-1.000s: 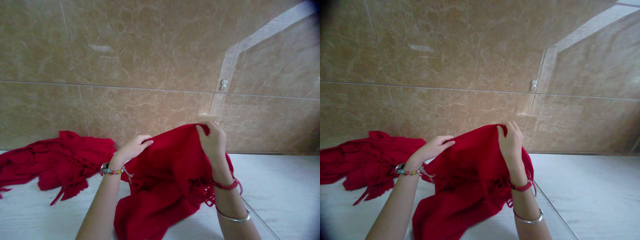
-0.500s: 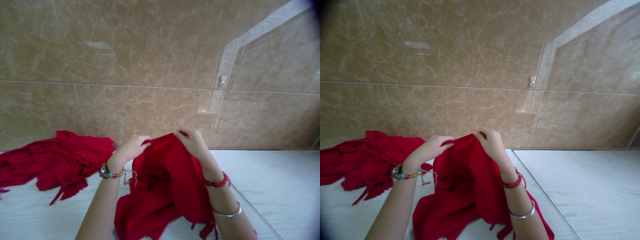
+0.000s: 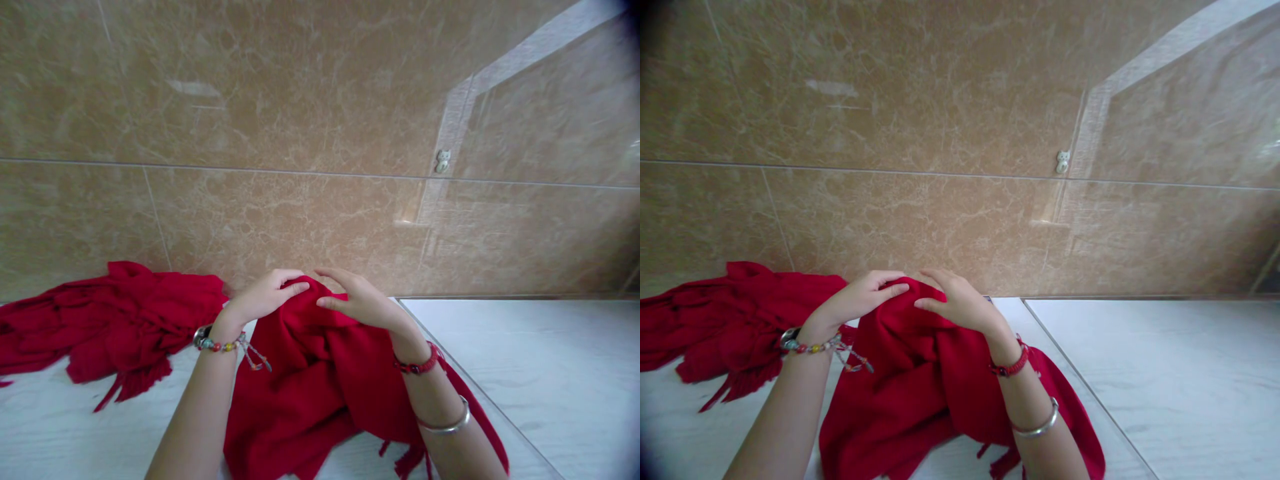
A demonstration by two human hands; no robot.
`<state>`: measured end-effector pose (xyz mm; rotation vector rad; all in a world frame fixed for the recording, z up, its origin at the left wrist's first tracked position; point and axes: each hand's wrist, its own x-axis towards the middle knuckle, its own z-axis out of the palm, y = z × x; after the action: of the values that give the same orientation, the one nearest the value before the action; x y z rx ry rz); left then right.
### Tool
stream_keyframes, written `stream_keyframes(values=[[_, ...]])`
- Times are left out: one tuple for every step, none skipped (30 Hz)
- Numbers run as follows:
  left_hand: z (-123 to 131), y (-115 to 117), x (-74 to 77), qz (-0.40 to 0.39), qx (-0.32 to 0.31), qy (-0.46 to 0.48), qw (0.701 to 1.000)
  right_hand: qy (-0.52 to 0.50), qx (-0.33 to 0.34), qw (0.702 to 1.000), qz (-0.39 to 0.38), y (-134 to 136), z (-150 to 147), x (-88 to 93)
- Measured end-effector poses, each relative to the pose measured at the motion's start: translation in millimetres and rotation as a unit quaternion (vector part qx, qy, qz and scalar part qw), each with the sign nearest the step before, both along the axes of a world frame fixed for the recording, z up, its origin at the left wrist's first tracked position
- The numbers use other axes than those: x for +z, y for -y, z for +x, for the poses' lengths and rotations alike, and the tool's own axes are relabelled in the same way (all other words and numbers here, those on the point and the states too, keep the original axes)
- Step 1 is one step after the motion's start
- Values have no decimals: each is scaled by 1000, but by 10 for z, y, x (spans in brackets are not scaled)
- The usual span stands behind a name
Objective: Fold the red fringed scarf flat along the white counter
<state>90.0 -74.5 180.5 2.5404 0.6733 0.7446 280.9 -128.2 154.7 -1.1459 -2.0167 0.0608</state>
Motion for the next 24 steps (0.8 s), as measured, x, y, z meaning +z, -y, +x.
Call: stream_keyframes(values=[[4, 5, 1, 5, -10, -5, 1000, -5, 22, 999, -23, -7, -64, -7], [0, 6, 3, 10, -12, -10, 1000, -13, 28, 999, -40, -18, -105, -13], [-11, 3, 6, 15, -5, -17, 1000, -27, 20, 998, -50, -32, -123, -15], [-27, -5, 6, 20, 11, -24, 999, -45, 4, 998, -50, -46, -117, -13], [-46, -19, 4, 24, 32, -32, 999, -68, -18, 997, -39, -59, -90, -7], [-67, -38, -1, 29, 54, -41, 997, -95, -42, 994, -19, -68, -43, 2], [-89, -63, -10, 32, 73, -49, 996, -126, -68, 990, 10, -73, 21, 16], [-111, -91, -21, 34, 89, -59, 994, -157, -96, 982, 44, -73, 102, 32], [-131, -120, -32, 37, 102, -67, 992, -184, -130, 971, 80, -69, 194, 49], [-150, -148, -43, 42, 115, -73, 990, -204, -171, 957, 116, -61, 293, 65], [-166, -171, -51, 47, 129, -75, 988, -217, -217, 940, 150, -50, 394, 80], [-178, -189, -54, 52, 143, -69, 986, -217, -264, 923, 178, -37, 489, 91], [-186, -198, -54, 57, 154, -55, 985, -203, -305, 909, 197, -23, 569, 98], [-188, -198, -49, 60, 158, -36, 985, -177, -334, 903, 205, -10, 627, 101], [-185, -188, -40, 60, 153, -16, 986, -142, -345, 905, 205, 3, 655, 98], [-175, -169, -29, 56, 140, 4, 989, -102, -334, 916, 195, 15, 650, 91], [-159, -142, -17, 48, 122, 18, 991, -61, -301, 935, 178, 26, 610, 81], [-138, -110, -6, 37, 102, 25, 994, -24, -253, 954, 158, 35, 539, 69], [-113, -73, 5, 26, 83, 25, 996, 3, -200, 970, 139, 41, 442, 56], [-88, -36, 13, 17, 67, 19, 997, 24, -150, 981, 120, 46, 329, 45], [-64, -1, 20, 10, 53, 11, 998, 38, -108, 988, 100, 49, 211, 37], [-44, 29, 24, 6, 41, 2, 999, 45, -76, 993, 74, 50, 97, 33], [-30, 53, 27, 4, 32, -6, 999, 49, -57, 996, 44, 51, -3, 34], [-24, 69, 29, 5, 29, -11, 999, 48, -48, 998, 16, 50, -81, 38]])
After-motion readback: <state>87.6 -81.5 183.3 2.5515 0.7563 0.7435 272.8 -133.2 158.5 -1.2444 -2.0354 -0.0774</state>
